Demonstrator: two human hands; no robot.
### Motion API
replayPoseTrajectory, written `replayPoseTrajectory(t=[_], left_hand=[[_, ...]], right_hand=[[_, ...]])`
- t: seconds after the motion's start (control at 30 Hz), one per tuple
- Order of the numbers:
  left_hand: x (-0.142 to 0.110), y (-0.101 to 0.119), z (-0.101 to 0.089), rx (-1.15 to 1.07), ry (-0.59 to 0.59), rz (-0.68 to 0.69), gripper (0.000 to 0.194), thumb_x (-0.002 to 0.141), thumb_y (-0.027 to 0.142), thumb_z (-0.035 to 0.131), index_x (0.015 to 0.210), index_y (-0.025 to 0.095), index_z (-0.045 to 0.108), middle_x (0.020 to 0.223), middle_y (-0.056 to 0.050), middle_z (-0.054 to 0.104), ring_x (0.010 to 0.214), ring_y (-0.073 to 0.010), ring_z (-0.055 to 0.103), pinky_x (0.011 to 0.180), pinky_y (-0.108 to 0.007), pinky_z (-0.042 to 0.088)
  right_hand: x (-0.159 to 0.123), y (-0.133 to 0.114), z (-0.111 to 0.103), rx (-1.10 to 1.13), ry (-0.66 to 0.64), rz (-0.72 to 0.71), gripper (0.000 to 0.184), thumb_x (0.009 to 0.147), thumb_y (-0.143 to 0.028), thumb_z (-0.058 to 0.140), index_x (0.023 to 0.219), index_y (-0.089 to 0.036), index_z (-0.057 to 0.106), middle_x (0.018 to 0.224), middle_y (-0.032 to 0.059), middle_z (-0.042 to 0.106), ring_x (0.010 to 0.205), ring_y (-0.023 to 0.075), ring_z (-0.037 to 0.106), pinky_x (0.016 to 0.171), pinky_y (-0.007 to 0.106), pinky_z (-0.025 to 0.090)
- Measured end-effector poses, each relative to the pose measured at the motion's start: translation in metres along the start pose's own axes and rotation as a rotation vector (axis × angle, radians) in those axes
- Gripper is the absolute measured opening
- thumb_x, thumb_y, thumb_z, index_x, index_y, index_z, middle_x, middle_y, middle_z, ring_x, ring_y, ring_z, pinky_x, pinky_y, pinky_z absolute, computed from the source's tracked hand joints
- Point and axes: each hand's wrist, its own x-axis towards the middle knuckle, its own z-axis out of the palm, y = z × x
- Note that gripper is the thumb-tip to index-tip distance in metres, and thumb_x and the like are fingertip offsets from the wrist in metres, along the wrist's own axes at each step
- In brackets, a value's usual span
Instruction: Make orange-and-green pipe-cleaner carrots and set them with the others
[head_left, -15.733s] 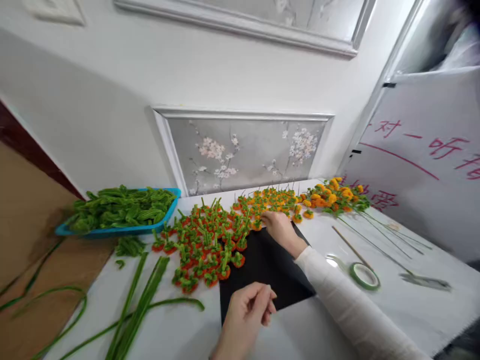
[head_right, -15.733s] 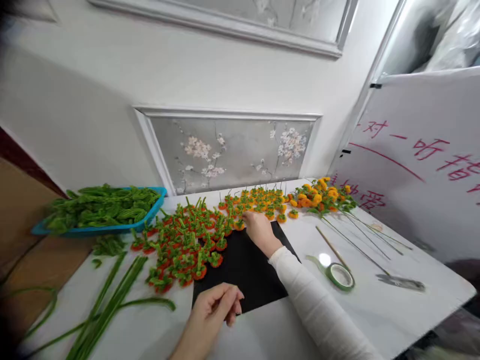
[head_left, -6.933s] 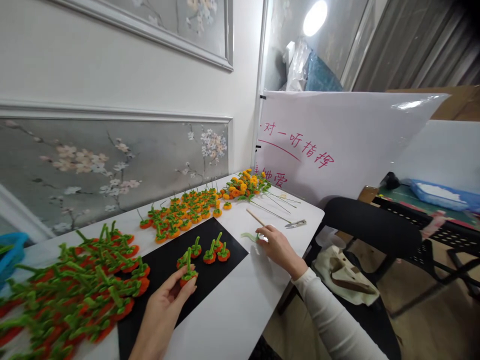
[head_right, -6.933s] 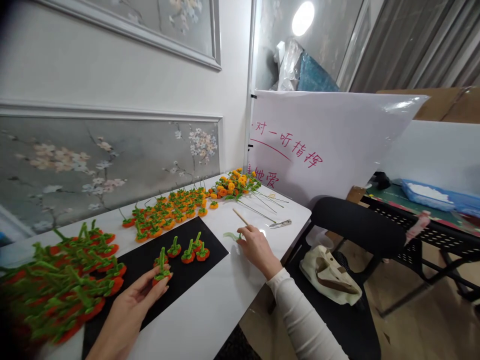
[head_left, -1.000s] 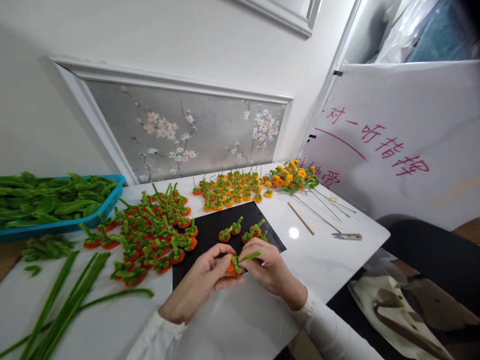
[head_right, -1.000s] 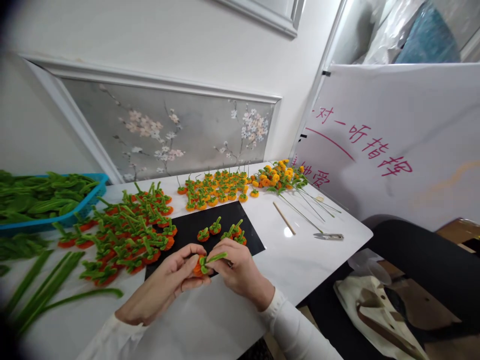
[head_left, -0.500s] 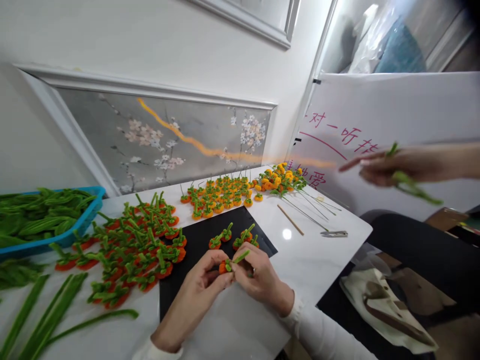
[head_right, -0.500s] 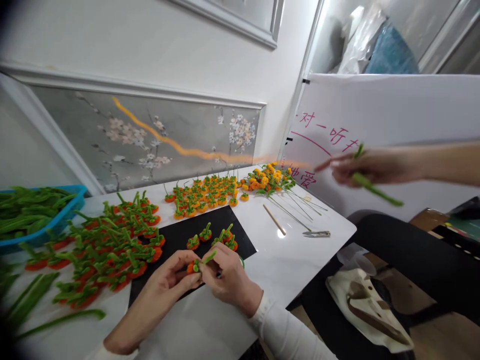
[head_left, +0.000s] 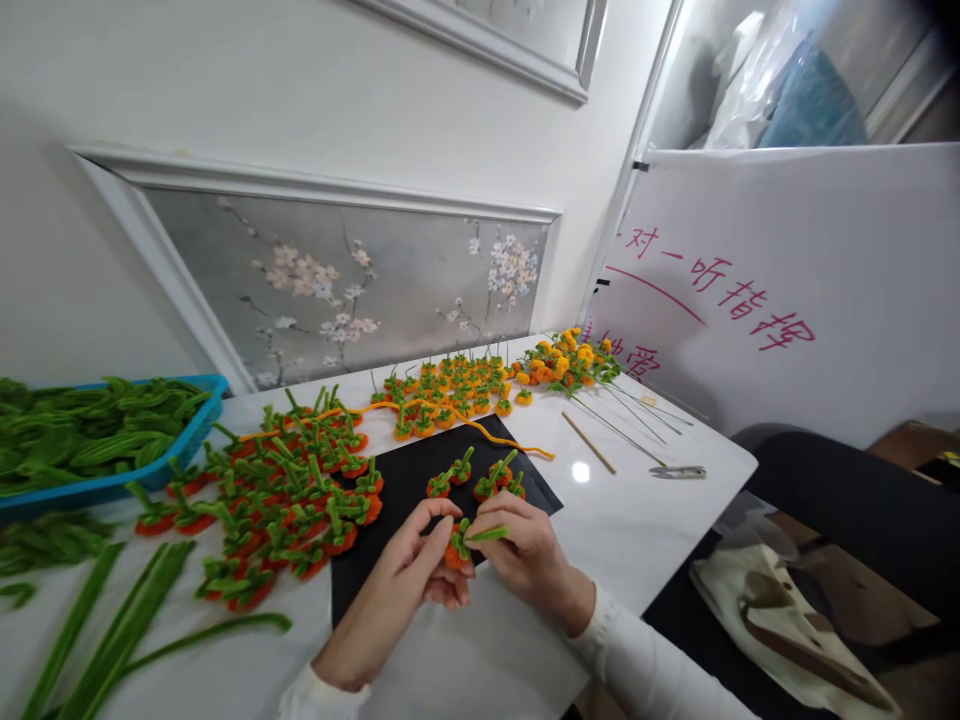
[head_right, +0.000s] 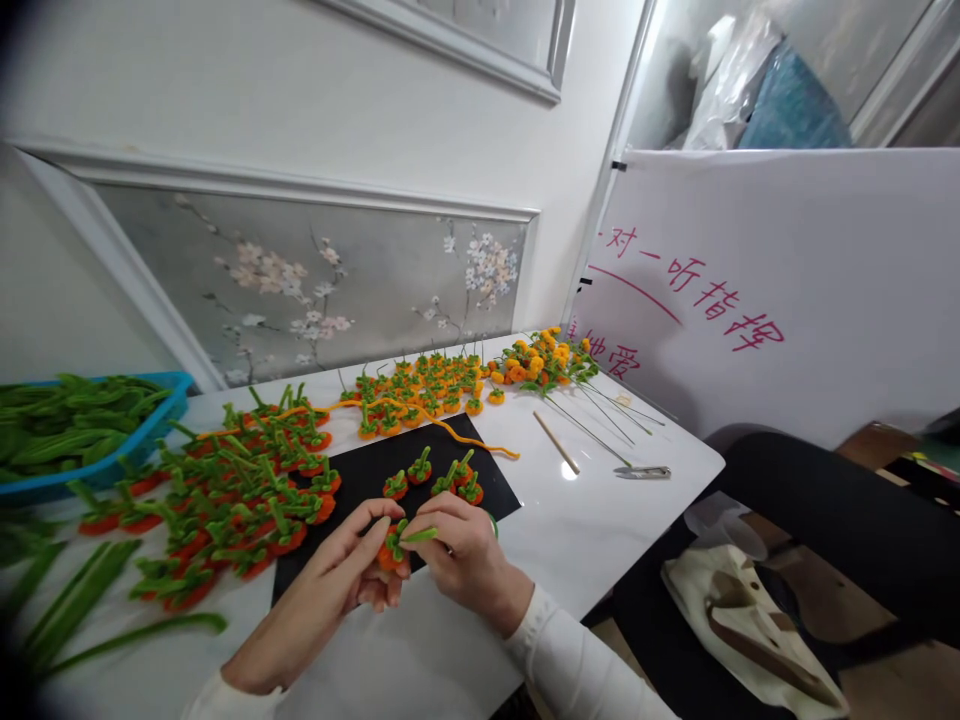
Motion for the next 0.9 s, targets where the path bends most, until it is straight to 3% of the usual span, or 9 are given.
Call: replayPoseTrajectory(t=[0.1, 0.17, 0.23, 0.5, 0.6, 0.7, 0.83, 0.9], left_hand=[[0.0007, -0.001, 0.0012, 0.049, 0.035, 0.065, 0.036, 0.084, 0.05, 0.053, 0.108, 0.023, 0.05, 0.085, -0.001, 0.063, 0.074, -0.016, 0.063, 0.067, -0.027, 0.052], [0.0015, -0.0017, 0.0021, 0.116, 0.042, 0.17, 0.031, 0.079, 0.04, 0.064, 0.103, 0.023, 0.055, 0.099, -0.002, 0.06, 0.089, -0.0179, 0.061, 0.078, -0.029, 0.051], [0.0022, -0.0021, 0.0031, 0.158, 0.049, 0.239, 0.027, 0.075, 0.031, 0.07, 0.097, 0.022, 0.058, 0.101, -0.001, 0.059, 0.092, -0.0182, 0.06, 0.08, -0.028, 0.051], [0.0014, -0.0022, -0.001, 0.062, 0.03, 0.081, 0.032, 0.084, 0.043, 0.058, 0.105, 0.023, 0.045, 0.065, 0.004, 0.06, 0.059, -0.0123, 0.063, 0.056, -0.021, 0.049], [0.0007, -0.002, -0.001, 0.028, 0.0, 0.043, 0.03, 0.087, 0.048, 0.049, 0.101, 0.022, 0.047, 0.062, 0.004, 0.06, 0.051, -0.0105, 0.06, 0.048, -0.018, 0.044], [-0.0001, -0.0016, 0.0009, 0.047, -0.01, 0.053, 0.029, 0.09, 0.048, 0.043, 0.098, 0.021, 0.051, 0.076, 0.0, 0.063, 0.063, -0.0125, 0.063, 0.055, -0.021, 0.049], [0.001, -0.005, 0.003, 0.215, 0.066, 0.24, 0.022, 0.08, 0.031, 0.062, 0.098, 0.022, 0.055, 0.113, -0.004, 0.057, 0.093, -0.0173, 0.06, 0.079, -0.026, 0.05], [0.002, -0.0078, 0.0033, 0.286, 0.1, 0.287, 0.023, 0.076, 0.023, 0.066, 0.097, 0.021, 0.056, 0.112, -0.004, 0.057, 0.093, -0.0179, 0.06, 0.08, -0.026, 0.05]], right_hand=[[-0.0008, -0.0014, 0.0006, -0.003, 0.0, 0.046, 0.016, 0.085, -0.011, 0.051, 0.077, -0.018, 0.063, 0.075, 0.004, 0.063, 0.074, 0.0137, 0.059, 0.067, 0.025, 0.05], [-0.0005, -0.002, 0.0011, -0.006, 0.008, 0.081, 0.015, 0.085, -0.012, 0.051, 0.075, -0.017, 0.061, 0.074, 0.0042, 0.061, 0.071, 0.0138, 0.058, 0.064, 0.025, 0.049], [0.0003, -0.0017, 0.0017, -0.011, 0.016, 0.103, 0.015, 0.085, -0.012, 0.051, 0.074, -0.017, 0.06, 0.073, 0.0043, 0.06, 0.069, 0.0139, 0.058, 0.062, 0.025, 0.048], [0.0006, 0.0057, 0.0013, 0.019, -0.052, 0.081, 0.019, 0.089, -0.013, 0.046, 0.078, -0.018, 0.06, 0.078, 0.0052, 0.062, 0.076, 0.0149, 0.059, 0.07, 0.027, 0.05], [0.0001, 0.0058, 0.0007, 0.024, -0.072, 0.086, 0.02, 0.09, -0.014, 0.045, 0.078, -0.019, 0.059, 0.079, 0.005, 0.061, 0.076, 0.0146, 0.059, 0.069, 0.026, 0.05], [-0.0002, 0.0038, 0.0001, 0.025, -0.086, 0.087, 0.017, 0.089, -0.014, 0.045, 0.078, -0.018, 0.058, 0.079, 0.0051, 0.06, 0.075, 0.0145, 0.057, 0.069, 0.026, 0.049], [-0.0014, 0.0026, -0.0001, 0.003, -0.089, 0.095, 0.013, 0.087, -0.013, 0.046, 0.08, -0.018, 0.057, 0.078, 0.0053, 0.058, 0.073, 0.0151, 0.056, 0.066, 0.027, 0.048], [-0.0021, 0.0038, 0.0007, -0.017, -0.078, 0.095, 0.014, 0.087, -0.014, 0.047, 0.079, -0.018, 0.057, 0.077, 0.0052, 0.057, 0.072, 0.0151, 0.056, 0.065, 0.027, 0.047]])
